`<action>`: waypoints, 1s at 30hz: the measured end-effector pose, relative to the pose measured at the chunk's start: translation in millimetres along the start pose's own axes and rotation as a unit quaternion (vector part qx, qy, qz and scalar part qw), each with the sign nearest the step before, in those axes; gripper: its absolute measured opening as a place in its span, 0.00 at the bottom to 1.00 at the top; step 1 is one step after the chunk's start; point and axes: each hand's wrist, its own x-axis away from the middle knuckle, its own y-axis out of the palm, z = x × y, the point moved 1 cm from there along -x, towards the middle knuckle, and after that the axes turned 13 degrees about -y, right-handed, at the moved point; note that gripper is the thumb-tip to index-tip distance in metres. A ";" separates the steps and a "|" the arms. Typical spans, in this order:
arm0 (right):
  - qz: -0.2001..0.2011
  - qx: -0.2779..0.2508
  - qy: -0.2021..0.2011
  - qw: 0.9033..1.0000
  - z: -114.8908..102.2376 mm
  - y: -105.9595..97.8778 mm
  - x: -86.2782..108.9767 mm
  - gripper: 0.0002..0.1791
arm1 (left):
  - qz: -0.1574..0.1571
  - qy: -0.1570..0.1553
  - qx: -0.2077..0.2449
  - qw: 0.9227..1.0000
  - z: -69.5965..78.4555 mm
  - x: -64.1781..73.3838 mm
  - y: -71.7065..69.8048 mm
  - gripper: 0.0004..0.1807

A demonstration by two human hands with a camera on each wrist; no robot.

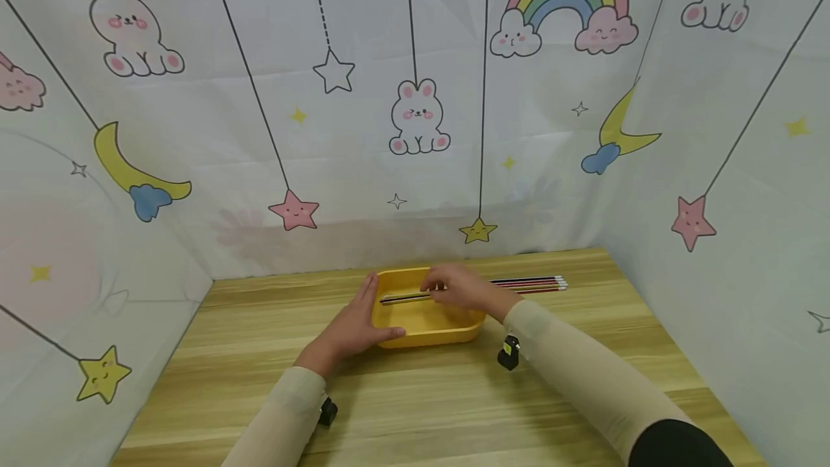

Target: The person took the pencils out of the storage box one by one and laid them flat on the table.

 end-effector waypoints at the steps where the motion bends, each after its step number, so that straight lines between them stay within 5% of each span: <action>1: 0.000 -0.003 -0.002 1.000 -0.7 -3.3 1.6 0.11 | 0.000 0.000 -0.001 1.000 0.3 0.1 -0.1 0.76; 30: 0.017 -0.015 -0.001 1.000 2.9 -50.8 54.0 0.10 | -0.001 0.006 -0.001 1.000 1.5 3.1 -1.5 0.77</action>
